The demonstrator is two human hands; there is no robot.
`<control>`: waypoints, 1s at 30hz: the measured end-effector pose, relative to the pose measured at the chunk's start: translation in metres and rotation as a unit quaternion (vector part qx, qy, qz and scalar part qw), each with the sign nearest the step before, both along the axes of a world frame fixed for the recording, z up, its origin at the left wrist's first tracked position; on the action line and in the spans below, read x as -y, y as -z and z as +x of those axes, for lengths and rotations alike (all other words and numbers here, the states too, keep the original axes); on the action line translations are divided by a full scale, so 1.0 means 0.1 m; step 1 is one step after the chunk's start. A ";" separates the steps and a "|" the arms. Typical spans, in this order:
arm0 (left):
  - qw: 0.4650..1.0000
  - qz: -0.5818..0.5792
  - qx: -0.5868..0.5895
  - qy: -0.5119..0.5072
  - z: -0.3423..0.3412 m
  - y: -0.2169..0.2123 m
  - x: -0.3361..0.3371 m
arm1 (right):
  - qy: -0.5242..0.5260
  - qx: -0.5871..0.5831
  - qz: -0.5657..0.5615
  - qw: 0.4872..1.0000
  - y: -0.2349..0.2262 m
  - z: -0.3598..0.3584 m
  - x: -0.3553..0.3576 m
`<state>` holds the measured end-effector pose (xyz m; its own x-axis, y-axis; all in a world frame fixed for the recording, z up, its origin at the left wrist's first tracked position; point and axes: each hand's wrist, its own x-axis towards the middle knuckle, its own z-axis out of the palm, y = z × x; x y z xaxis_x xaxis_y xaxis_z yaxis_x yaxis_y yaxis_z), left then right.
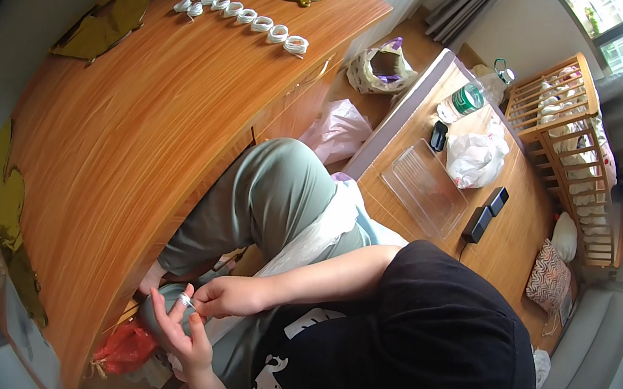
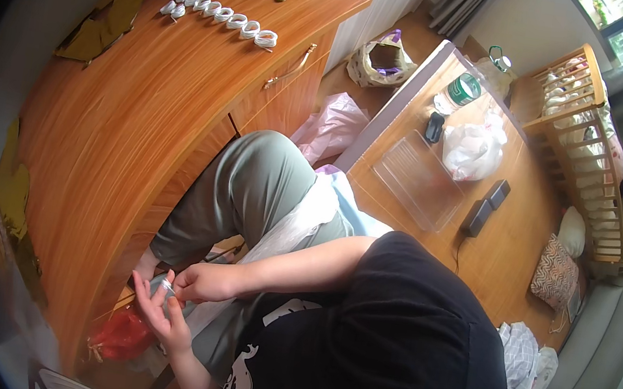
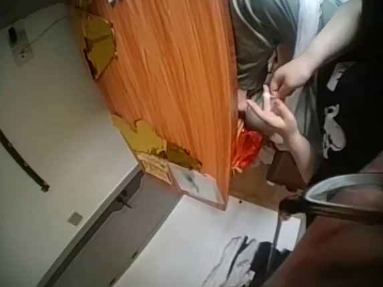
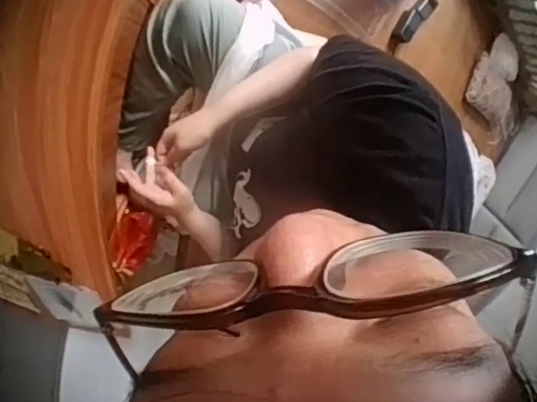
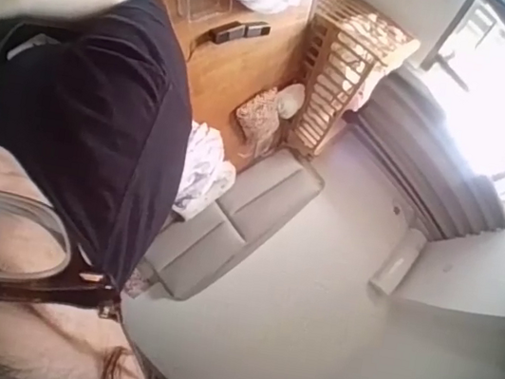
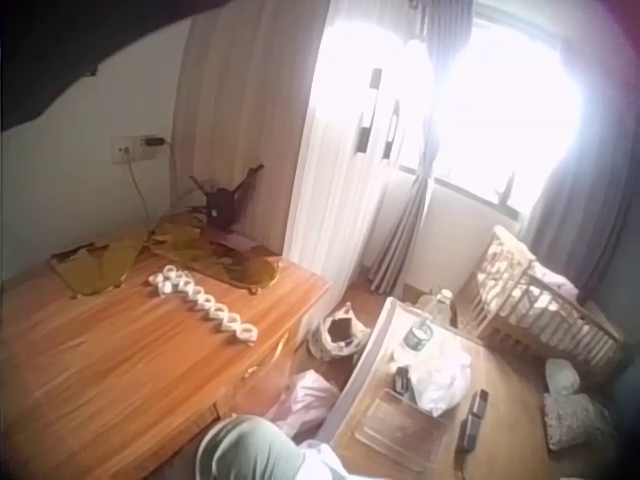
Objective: Packaging small items into clear plastic tubes and placing them on a desk.
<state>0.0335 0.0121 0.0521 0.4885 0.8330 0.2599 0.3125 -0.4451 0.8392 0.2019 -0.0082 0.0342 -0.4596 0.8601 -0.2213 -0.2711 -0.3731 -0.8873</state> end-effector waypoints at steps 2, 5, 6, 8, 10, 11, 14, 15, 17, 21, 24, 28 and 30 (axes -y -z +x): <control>1.000 -0.015 0.024 0.004 0.02 -0.01 0.02 | -0.001 0.018 -0.034 0.999 -0.05 0.03 0.03; 0.950 -0.203 0.228 -0.058 0.08 -0.04 0.10 | 0.037 0.030 -0.058 0.997 -0.04 0.05 0.04; 0.925 -0.250 0.281 -0.051 0.07 -0.03 0.10 | 0.057 0.015 -0.027 0.998 0.02 0.05 0.04; 0.895 -0.295 0.331 -0.045 0.01 0.05 0.09 | 0.076 -0.001 0.005 0.997 0.02 0.06 0.04; 0.907 -0.278 0.311 0.050 -0.08 0.12 0.04 | 0.073 0.017 0.017 0.997 0.00 0.13 0.03; 0.907 -0.278 0.311 0.050 -0.08 0.11 0.06 | 0.073 0.016 0.016 0.997 -0.01 0.15 0.03; 0.941 -0.274 0.197 0.035 -0.08 0.06 0.09 | 0.070 0.087 0.048 0.993 -0.07 0.19 0.02; 0.956 -0.250 0.148 0.046 -0.08 0.08 0.09 | 0.050 0.104 0.030 0.993 -0.10 0.21 0.01; 0.974 -0.207 0.089 0.036 -0.10 0.12 0.14 | 0.013 0.112 0.013 0.993 -0.15 0.22 0.00; 0.984 -0.150 0.099 0.020 -0.12 0.23 0.15 | 0.059 0.188 0.157 0.968 -0.10 0.23 0.01; 0.985 -0.134 0.078 0.079 -0.10 0.25 0.05 | 0.063 0.200 0.182 0.961 -0.17 0.34 -0.04; 0.960 -0.226 0.134 0.096 -0.05 0.18 0.07 | -0.019 0.157 0.150 0.976 -0.25 0.43 -0.12; 0.944 -0.238 0.192 0.122 -0.09 0.20 0.10 | -0.057 0.156 0.166 0.972 -0.30 0.43 -0.17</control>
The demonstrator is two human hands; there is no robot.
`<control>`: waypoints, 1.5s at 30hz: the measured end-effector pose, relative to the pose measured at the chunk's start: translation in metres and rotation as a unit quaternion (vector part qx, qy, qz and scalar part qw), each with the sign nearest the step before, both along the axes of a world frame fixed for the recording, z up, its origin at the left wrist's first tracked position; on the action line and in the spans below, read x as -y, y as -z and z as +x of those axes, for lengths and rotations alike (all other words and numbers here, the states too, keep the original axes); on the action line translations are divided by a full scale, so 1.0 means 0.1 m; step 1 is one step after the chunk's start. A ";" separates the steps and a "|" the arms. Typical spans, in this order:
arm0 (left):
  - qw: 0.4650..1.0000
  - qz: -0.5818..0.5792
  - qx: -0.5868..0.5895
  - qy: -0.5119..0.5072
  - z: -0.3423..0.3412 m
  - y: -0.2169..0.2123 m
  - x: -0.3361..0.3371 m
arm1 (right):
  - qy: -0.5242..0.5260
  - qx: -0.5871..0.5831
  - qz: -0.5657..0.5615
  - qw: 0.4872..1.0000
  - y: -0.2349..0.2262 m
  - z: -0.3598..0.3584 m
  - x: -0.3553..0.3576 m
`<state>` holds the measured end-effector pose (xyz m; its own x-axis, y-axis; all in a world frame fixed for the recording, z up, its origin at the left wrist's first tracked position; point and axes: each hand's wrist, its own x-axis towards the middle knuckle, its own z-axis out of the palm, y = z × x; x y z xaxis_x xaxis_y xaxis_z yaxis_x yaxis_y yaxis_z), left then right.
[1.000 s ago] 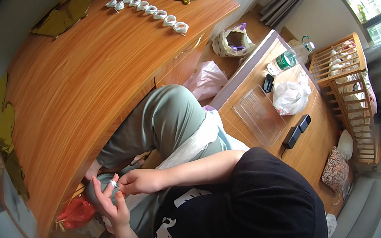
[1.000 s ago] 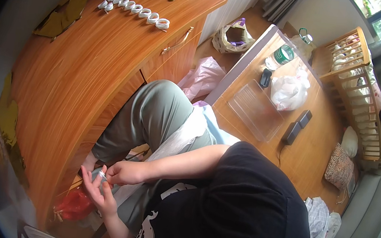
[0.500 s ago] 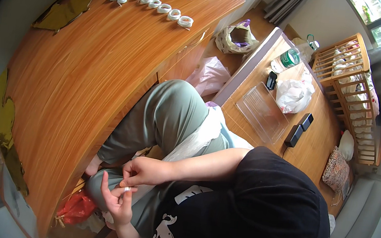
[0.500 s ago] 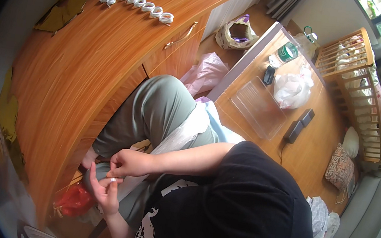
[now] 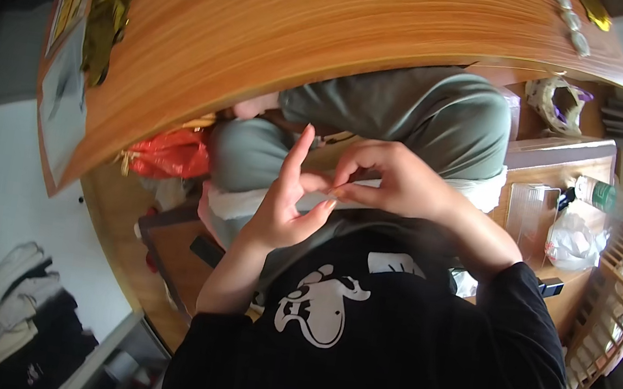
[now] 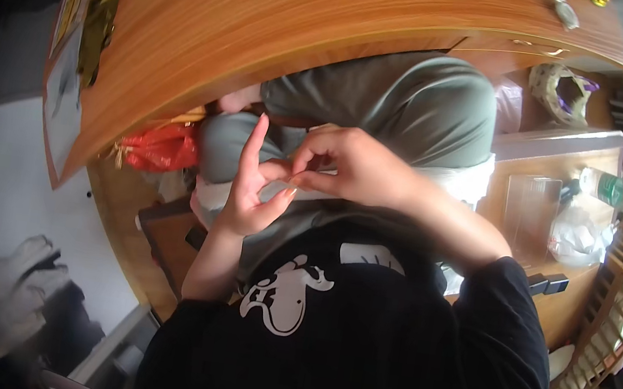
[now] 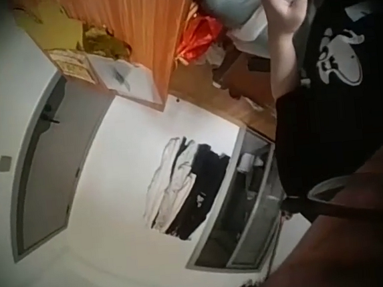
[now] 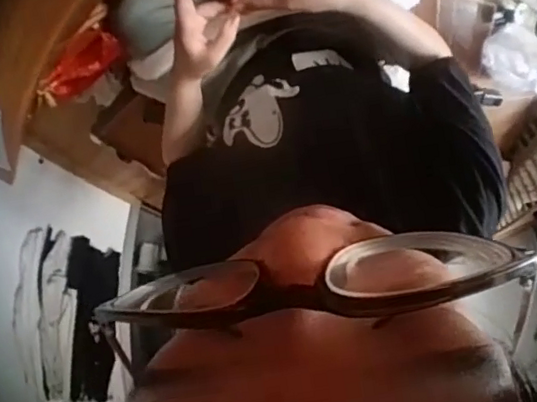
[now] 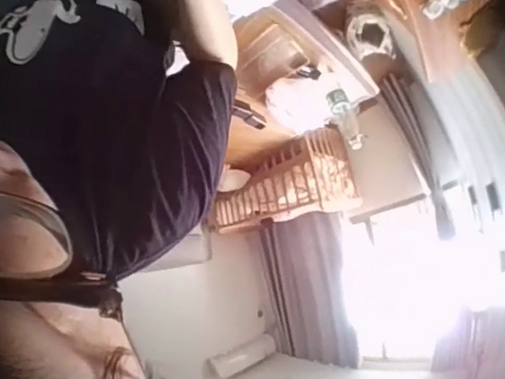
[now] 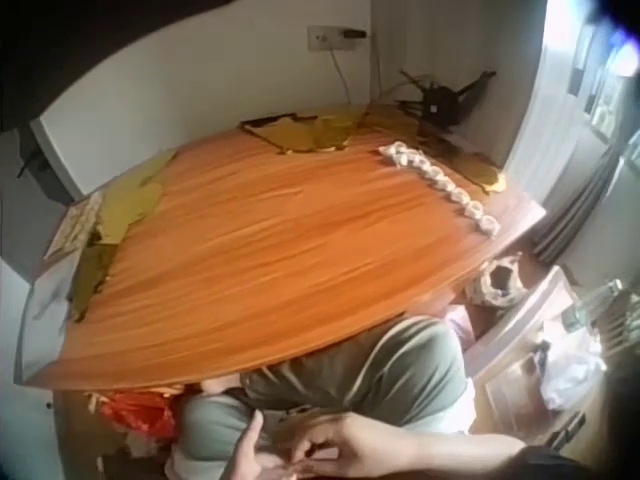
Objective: Packaging small items into clear plastic tubes and placing them on a desk.
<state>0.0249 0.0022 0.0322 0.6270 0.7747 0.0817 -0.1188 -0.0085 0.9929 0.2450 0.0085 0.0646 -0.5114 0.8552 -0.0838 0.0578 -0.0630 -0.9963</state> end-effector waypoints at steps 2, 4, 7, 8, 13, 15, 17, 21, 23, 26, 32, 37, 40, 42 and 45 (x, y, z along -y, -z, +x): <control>0.999 -0.040 0.010 0.006 -0.03 -0.01 0.00 | -0.042 0.014 0.023 0.999 -0.04 0.02 -0.05; 0.997 -0.066 0.024 0.042 -0.08 0.00 0.01 | -0.077 0.032 0.049 0.995 -0.09 0.01 -0.09; 0.986 -0.148 0.058 0.056 -0.08 -0.09 0.02 | -0.135 0.059 0.081 0.986 -0.12 0.00 -0.15; 0.979 -0.181 0.066 0.066 -0.09 -0.10 0.02 | -0.156 0.048 0.079 0.983 -0.10 0.00 -0.16; 0.983 -0.137 0.083 0.085 -0.09 -0.02 0.05 | -0.211 0.031 0.052 0.976 -0.13 -0.01 -0.18; 0.984 -0.138 0.079 0.074 -0.08 -0.02 0.05 | -0.217 0.022 0.004 0.976 -0.12 -0.01 -0.17; 0.981 -0.167 0.066 0.068 -0.08 -0.06 0.05 | -0.216 0.026 0.000 0.976 -0.10 0.00 -0.15; 0.980 -0.181 0.067 0.046 -0.03 -0.05 0.07 | -0.200 0.016 -0.016 0.980 -0.06 0.02 -0.14; 0.978 -0.198 0.064 0.033 -0.01 -0.03 0.08 | -0.196 0.016 -0.042 0.980 -0.04 0.03 -0.13; 0.971 -0.217 0.098 0.007 0.03 -0.06 0.10 | -0.192 0.007 -0.078 0.978 -0.01 0.04 -0.11; 0.978 -0.171 0.121 0.001 -0.06 -0.01 0.04 | -0.072 -0.094 -0.098 0.988 0.10 0.06 0.00; 0.960 -0.221 0.174 -0.009 -0.05 0.05 -0.02 | -0.043 -0.125 -0.090 0.987 0.10 0.01 0.05; 0.951 -0.241 0.192 -0.017 -0.05 0.08 -0.02 | -0.027 -0.078 -0.053 0.995 0.02 -0.07 0.10; 0.943 -0.258 0.207 -0.026 -0.05 0.09 -0.01 | 0.001 -0.135 -0.123 0.983 0.01 -0.11 0.15; 0.950 -0.246 0.189 -0.047 -0.06 0.07 -0.01 | 0.034 -0.135 -0.164 0.977 -0.01 -0.13 0.17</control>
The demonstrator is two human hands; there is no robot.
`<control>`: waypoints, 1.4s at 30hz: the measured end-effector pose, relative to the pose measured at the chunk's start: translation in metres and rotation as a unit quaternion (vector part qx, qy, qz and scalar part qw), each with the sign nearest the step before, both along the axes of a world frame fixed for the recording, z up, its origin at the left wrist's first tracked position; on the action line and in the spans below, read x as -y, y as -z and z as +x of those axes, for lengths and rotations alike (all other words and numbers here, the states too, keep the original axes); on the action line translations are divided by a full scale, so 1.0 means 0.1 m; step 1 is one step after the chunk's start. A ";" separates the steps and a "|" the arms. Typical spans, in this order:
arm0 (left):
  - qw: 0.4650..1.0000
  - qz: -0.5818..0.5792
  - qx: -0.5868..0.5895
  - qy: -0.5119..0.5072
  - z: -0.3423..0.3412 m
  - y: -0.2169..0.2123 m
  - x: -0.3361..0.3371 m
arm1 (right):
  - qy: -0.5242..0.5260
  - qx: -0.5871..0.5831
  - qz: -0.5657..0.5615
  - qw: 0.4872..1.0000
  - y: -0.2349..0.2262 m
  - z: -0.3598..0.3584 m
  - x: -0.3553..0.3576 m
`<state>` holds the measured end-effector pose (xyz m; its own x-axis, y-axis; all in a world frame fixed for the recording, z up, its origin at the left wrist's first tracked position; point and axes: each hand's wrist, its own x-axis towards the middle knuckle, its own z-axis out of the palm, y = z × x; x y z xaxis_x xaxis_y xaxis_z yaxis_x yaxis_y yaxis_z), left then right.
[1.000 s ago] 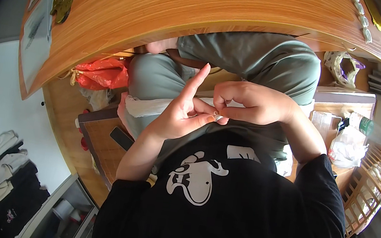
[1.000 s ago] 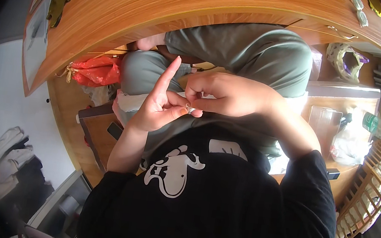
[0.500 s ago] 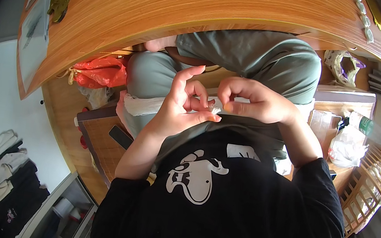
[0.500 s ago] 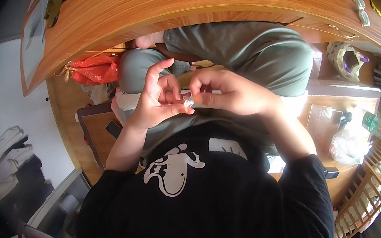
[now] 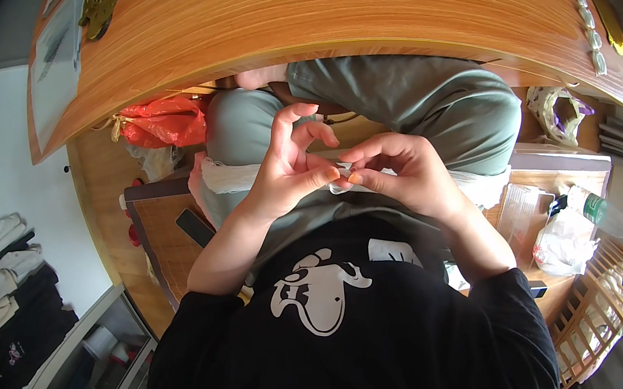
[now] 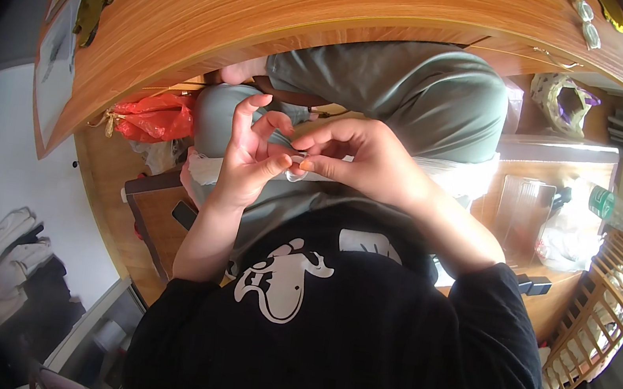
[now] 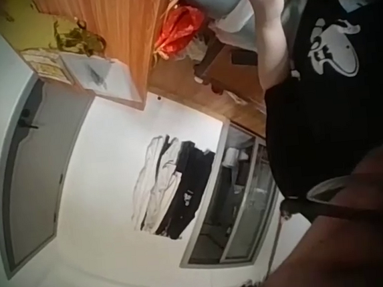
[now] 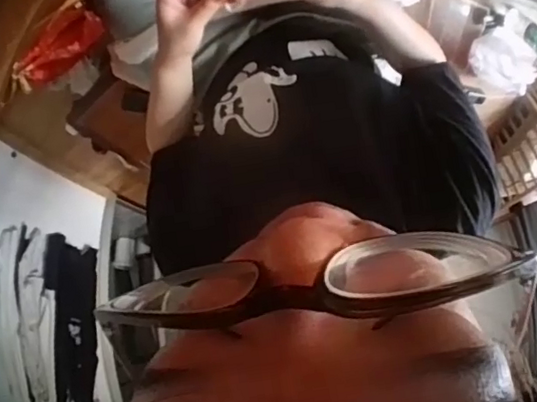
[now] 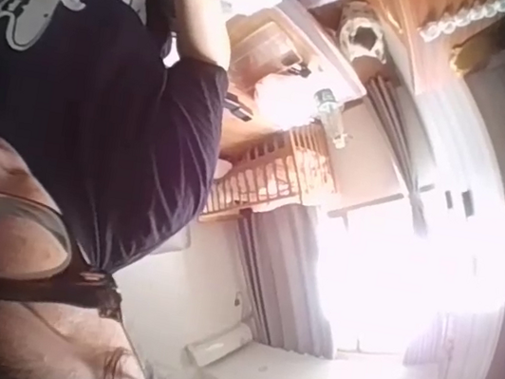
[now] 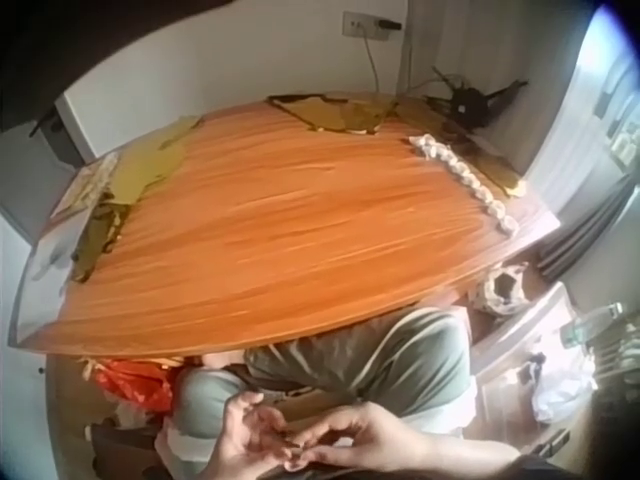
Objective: Packaging small items into clear plastic tubes and placing them on a desk.
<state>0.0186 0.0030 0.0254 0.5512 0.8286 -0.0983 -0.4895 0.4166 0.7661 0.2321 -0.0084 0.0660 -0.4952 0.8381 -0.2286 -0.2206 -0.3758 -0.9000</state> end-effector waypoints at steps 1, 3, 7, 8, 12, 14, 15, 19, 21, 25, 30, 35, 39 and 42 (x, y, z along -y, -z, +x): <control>1.000 0.004 -0.011 -0.005 0.00 0.01 0.00 | 0.004 -0.005 -0.011 1.000 0.00 0.00 0.00; 1.000 0.008 -0.021 -0.010 0.00 0.03 0.01 | 0.008 -0.007 -0.022 1.000 -0.01 -0.02 -0.02; 0.996 0.049 -0.067 -0.033 0.01 0.00 -0.01 | -0.013 0.059 0.014 0.998 -0.06 -0.02 -0.04; 0.994 0.051 -0.084 -0.042 0.02 -0.01 -0.02 | 0.005 0.081 0.025 0.996 -0.09 -0.03 -0.04; 0.994 0.066 -0.070 -0.055 0.03 0.02 -0.06 | 0.056 0.144 0.061 0.986 -0.17 0.00 -0.05; 0.990 0.068 -0.110 -0.054 0.01 -0.05 -0.08 | 0.076 0.201 0.116 0.970 -0.30 0.11 -0.11; 0.987 0.065 -0.133 -0.062 -0.03 -0.03 -0.07 | 0.083 0.210 0.129 0.965 -0.43 0.20 -0.17; 0.979 0.046 -0.183 -0.078 -0.13 0.09 -0.04 | 0.226 0.414 0.361 0.805 -0.96 0.96 -0.47; 0.977 0.027 -0.193 -0.083 -0.18 0.09 -0.02 | 0.262 0.506 0.343 0.747 -1.31 1.33 -0.71; 0.978 0.023 -0.197 -0.068 -0.16 0.09 -0.03 | 0.299 0.573 0.296 0.703 -1.49 2.11 -1.36; 0.973 0.031 -0.224 -0.048 -0.10 0.03 -0.01 | 0.261 0.612 0.309 0.680 -1.18 2.55 -2.04; 0.974 0.029 -0.221 -0.030 -0.15 -0.02 0.00 | 0.274 0.652 0.325 0.628 -1.11 2.56 -2.21; 0.970 0.024 -0.240 -0.030 -0.27 0.02 0.01 | 0.322 0.646 0.350 0.597 -1.21 2.57 -2.21; 0.969 0.024 -0.245 -0.023 -0.29 0.05 0.01 | 0.303 0.678 0.368 0.560 -1.23 2.68 -2.17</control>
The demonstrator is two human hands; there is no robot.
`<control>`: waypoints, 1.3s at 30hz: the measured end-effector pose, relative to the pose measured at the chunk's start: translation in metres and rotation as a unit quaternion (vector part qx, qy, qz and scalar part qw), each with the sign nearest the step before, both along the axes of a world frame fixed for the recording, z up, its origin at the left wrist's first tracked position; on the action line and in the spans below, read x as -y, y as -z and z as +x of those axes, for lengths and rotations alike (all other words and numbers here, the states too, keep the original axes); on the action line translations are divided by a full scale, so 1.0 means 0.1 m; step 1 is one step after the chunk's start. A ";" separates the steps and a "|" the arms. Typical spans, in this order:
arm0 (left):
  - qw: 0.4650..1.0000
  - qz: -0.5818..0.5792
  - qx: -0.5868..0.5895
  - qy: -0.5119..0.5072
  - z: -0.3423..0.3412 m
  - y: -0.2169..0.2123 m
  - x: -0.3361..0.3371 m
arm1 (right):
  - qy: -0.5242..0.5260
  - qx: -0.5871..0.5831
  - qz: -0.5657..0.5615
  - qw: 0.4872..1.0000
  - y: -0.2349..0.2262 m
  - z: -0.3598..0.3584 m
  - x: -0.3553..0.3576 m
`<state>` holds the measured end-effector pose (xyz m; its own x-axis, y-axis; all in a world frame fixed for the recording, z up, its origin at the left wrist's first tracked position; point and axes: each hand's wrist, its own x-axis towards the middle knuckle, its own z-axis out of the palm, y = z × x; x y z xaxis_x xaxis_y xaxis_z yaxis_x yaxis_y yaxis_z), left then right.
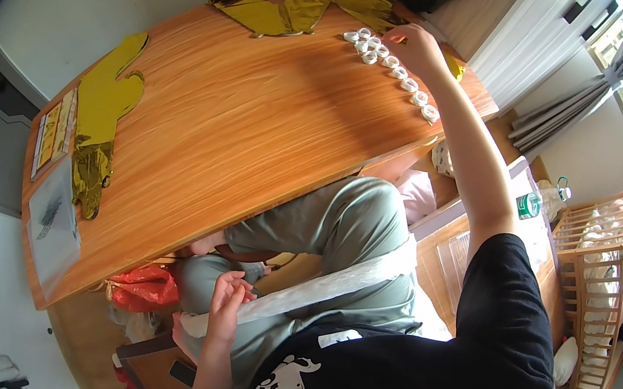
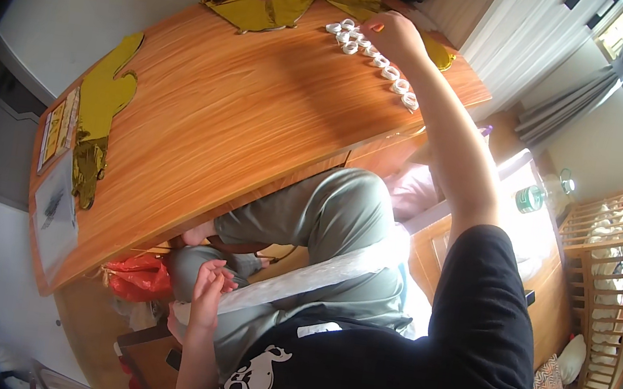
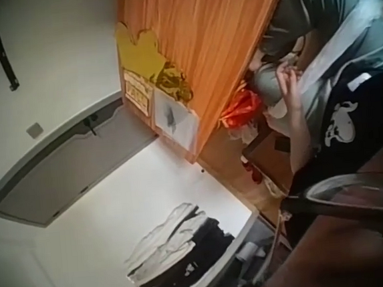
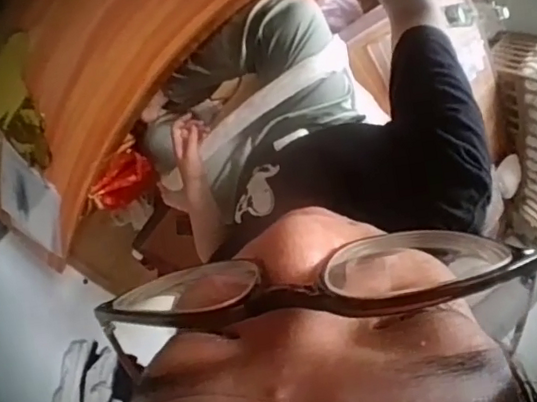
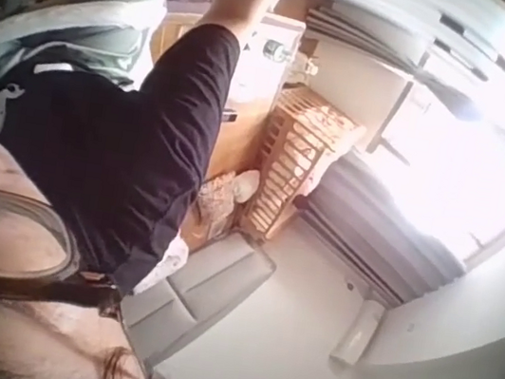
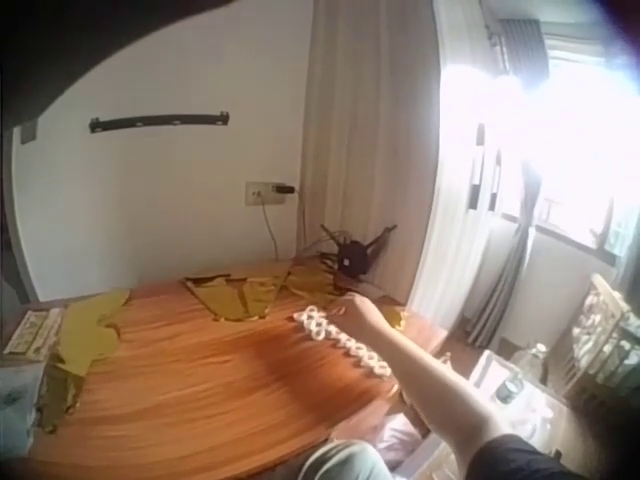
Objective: Packaging small items into clear plastic tubes and placing them on a desk.
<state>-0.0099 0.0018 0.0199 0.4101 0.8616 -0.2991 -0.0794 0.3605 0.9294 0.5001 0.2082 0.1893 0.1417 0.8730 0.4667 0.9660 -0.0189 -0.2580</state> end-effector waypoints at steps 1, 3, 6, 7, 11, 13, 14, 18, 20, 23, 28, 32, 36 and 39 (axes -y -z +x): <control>1.000 0.002 0.002 0.001 0.02 0.00 0.00 | -0.019 0.051 -0.008 0.998 0.01 0.03 0.02; 1.000 -0.008 0.006 0.010 0.07 -0.02 0.00 | -0.041 0.064 -0.015 0.997 0.09 0.05 0.06; 1.000 -0.015 0.004 0.021 0.10 -0.03 0.01 | -0.033 0.075 0.000 0.997 0.18 -0.12 0.06; 1.000 -0.017 0.004 0.021 0.10 -0.05 0.01 | -0.019 0.074 -0.005 0.997 0.21 -0.13 0.04; 1.000 -0.010 0.014 0.016 0.03 -0.01 -0.03 | -0.003 0.102 0.014 0.995 0.28 -0.21 0.01; 1.000 -0.005 0.009 0.005 -0.06 -0.01 -0.06 | -0.001 0.098 0.047 0.994 0.13 -0.26 0.15; 1.000 0.004 -0.006 -0.012 -0.16 -0.08 -0.05 | -0.022 0.038 0.048 0.998 0.04 -0.56 0.28; 0.995 0.018 -0.066 -0.070 -0.43 0.01 -0.09 | -0.184 0.004 0.146 0.972 -0.06 -1.44 1.03; 0.994 0.002 -0.081 -0.073 -0.48 0.07 -0.14 | -0.291 -0.033 0.087 0.952 0.14 -1.64 1.48; 0.987 0.056 -0.132 -0.073 -0.53 0.22 -0.11 | -0.400 -0.230 -0.200 0.865 0.62 -2.11 1.87; 0.911 0.246 -0.324 0.066 -0.24 0.21 -0.17 | -0.340 -0.214 -0.376 0.835 1.41 -2.16 1.92; 0.877 0.173 -0.386 0.226 -0.15 0.08 -0.13 | -0.310 -0.112 -0.420 0.846 1.45 -1.92 1.79; 0.877 0.150 -0.380 0.251 -0.09 0.07 -0.11 | -0.285 -0.074 -0.486 0.822 1.20 -1.74 1.75; 0.895 0.147 -0.357 0.224 -0.09 0.07 -0.11 | -0.262 -0.038 -0.551 0.791 1.15 -1.67 1.83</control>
<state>-0.0186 0.0127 0.0133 0.5289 0.7430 -0.4101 0.6631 -0.0601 0.7461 0.3328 0.0254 0.0748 -0.3830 0.6924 -0.6115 0.8982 0.1246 -0.4215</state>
